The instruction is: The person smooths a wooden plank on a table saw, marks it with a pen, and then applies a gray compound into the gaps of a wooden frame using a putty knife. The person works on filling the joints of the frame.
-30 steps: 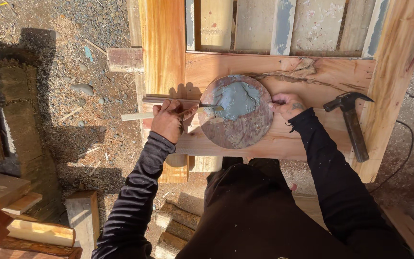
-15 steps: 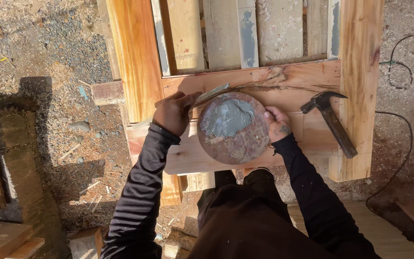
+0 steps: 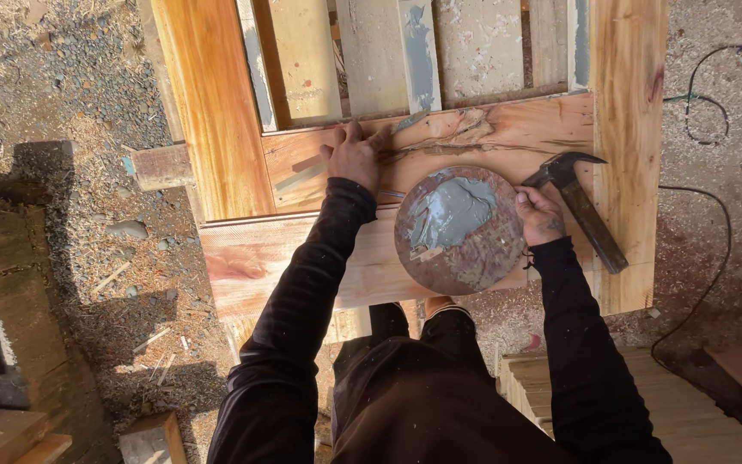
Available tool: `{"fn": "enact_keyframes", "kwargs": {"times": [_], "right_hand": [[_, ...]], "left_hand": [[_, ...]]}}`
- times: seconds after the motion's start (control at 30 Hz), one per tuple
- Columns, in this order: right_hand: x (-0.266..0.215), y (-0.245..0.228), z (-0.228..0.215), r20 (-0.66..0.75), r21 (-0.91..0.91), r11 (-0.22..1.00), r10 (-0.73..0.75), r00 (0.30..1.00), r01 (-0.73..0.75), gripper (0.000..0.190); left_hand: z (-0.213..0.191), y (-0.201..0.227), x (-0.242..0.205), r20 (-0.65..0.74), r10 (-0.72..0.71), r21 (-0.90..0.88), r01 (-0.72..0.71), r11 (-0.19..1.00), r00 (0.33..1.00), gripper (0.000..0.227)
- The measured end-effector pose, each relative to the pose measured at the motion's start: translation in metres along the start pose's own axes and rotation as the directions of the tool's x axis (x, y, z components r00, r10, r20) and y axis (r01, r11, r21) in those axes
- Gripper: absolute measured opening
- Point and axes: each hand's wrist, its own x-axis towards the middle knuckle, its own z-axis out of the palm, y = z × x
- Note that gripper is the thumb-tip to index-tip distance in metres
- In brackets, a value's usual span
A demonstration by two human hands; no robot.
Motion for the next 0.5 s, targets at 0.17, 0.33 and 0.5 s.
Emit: {"fn": "enact_keyframes", "kwargs": {"times": [0.17, 0.33, 0.5], "right_hand": [[0.012, -0.022, 0.010, -0.020, 0.060, 0.997, -0.050, 0.999, 0.051, 0.023], [0.024, -0.048, 0.017, -0.024, 0.035, 0.999, -0.010, 1.000, 0.011, 0.024], [0.024, -0.046, 0.016, 0.006, 0.036, 0.999, 0.031, 0.999, -0.031, 0.026]], "left_hand": [[-0.011, 0.000, -0.002, 0.006, 0.010, 0.068, -0.010, 0.998, 1.000, 0.049], [-0.019, -0.001, 0.010, 0.007, 0.012, 0.126, -0.013, 0.992, 1.000, 0.048], [-0.029, -0.007, 0.009, 0.074, -0.064, 0.186, 0.049, 0.981, 0.995, 0.040]]}}
